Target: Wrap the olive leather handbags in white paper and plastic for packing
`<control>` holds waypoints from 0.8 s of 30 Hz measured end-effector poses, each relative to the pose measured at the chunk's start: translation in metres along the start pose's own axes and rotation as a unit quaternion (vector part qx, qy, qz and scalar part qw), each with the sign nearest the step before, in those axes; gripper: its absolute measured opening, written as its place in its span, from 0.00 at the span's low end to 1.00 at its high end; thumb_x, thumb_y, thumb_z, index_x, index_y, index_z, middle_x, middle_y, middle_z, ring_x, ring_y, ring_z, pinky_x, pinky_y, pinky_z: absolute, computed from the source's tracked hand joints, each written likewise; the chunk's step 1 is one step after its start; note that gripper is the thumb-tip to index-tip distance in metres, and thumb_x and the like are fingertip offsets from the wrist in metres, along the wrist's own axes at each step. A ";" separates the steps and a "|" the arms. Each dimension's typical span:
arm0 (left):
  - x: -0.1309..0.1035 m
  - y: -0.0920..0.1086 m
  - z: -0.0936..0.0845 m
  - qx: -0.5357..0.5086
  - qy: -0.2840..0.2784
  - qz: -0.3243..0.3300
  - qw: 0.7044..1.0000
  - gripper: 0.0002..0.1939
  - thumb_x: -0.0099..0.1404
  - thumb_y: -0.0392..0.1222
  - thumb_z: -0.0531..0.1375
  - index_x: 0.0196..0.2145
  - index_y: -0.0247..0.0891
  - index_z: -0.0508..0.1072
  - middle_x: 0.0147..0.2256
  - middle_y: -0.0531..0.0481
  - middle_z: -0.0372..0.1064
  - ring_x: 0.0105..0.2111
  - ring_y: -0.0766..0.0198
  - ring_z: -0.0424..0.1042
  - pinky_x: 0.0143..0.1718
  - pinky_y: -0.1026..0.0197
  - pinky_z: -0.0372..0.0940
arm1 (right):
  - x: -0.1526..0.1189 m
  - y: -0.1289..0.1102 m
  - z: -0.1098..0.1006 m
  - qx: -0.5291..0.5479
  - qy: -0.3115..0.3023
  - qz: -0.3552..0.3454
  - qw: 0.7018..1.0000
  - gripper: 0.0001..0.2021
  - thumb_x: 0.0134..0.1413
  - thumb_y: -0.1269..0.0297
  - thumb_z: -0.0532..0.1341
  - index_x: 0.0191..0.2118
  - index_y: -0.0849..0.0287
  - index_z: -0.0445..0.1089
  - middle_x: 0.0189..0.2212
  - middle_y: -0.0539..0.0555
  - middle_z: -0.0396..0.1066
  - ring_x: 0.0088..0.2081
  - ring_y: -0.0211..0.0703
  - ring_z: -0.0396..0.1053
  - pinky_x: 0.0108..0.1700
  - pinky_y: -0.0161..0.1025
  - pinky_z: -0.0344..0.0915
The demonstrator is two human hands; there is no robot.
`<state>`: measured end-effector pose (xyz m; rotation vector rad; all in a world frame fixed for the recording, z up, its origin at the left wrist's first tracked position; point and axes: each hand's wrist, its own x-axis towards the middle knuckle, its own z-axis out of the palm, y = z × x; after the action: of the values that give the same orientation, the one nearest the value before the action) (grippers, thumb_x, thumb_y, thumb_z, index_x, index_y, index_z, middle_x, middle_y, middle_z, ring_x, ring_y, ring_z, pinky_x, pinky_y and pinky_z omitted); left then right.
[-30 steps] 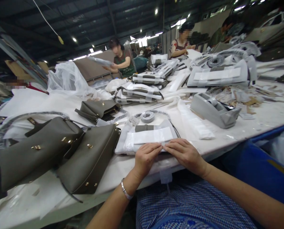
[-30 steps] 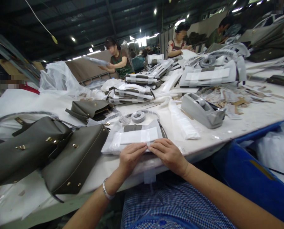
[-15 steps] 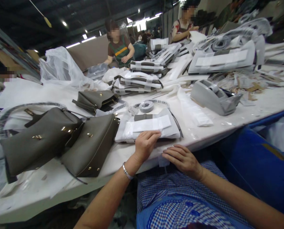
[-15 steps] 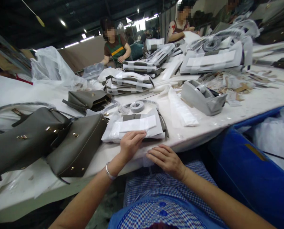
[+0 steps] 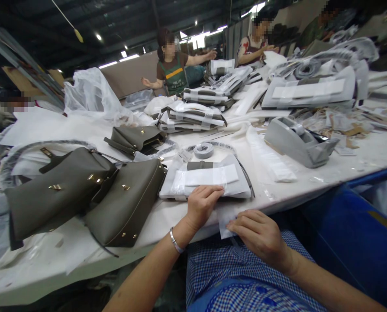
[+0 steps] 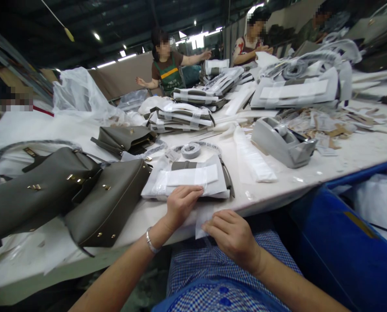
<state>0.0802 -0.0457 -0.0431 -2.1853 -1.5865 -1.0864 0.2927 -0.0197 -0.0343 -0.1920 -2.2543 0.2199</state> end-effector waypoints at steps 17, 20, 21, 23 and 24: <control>0.003 -0.001 0.000 -0.023 0.012 -0.043 0.999 0.06 0.70 0.34 0.58 0.34 0.38 0.71 0.36 0.48 0.76 0.36 0.60 0.73 0.37 0.59 0.68 | 0.082 0.076 0.000 0.012 -0.071 0.203 0.977 0.05 0.56 0.70 0.66 0.32 0.52 0.78 0.29 0.47 0.77 0.35 0.42 0.72 0.42 0.39 0.65; 0.004 0.001 -0.001 -0.048 0.007 -0.055 0.997 0.04 0.68 0.33 0.61 0.35 0.39 0.70 0.37 0.50 0.75 0.36 0.60 0.73 0.38 0.59 0.68 | 0.085 0.084 0.004 0.016 -0.123 0.259 0.958 0.03 0.55 0.65 0.68 0.30 0.51 0.77 0.29 0.46 0.77 0.36 0.41 0.72 0.40 0.37 0.64; 0.003 0.001 -0.001 -0.057 0.007 -0.058 0.997 0.04 0.68 0.33 0.61 0.36 0.39 0.70 0.38 0.50 0.75 0.37 0.60 0.73 0.39 0.59 0.68 | 0.086 0.086 0.005 0.014 -0.143 0.273 0.951 0.03 0.55 0.64 0.68 0.30 0.51 0.77 0.30 0.46 0.76 0.36 0.41 0.72 0.39 0.37 0.63; 0.002 0.001 -0.001 -0.070 0.008 -0.064 0.995 0.04 0.68 0.31 0.60 0.37 0.39 0.70 0.38 0.50 0.75 0.37 0.59 0.73 0.40 0.59 0.69 | 0.089 0.090 0.006 0.003 -0.182 0.289 0.940 0.03 0.54 0.62 0.68 0.30 0.52 0.76 0.30 0.46 0.75 0.35 0.40 0.71 0.38 0.37 0.62; 0.001 0.001 0.000 -0.071 0.012 -0.065 0.995 0.05 0.68 0.31 0.60 0.38 0.39 0.70 0.39 0.49 0.75 0.39 0.59 0.74 0.41 0.58 0.69 | 0.091 0.091 0.007 -0.005 -0.201 0.291 0.935 0.04 0.54 0.61 0.68 0.31 0.52 0.76 0.29 0.47 0.75 0.35 0.40 0.71 0.37 0.37 0.62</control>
<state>0.0814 -0.0453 -0.0417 -2.1723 -1.7117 -1.2955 0.2355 0.0878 0.0089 -0.8949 -2.5462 0.6066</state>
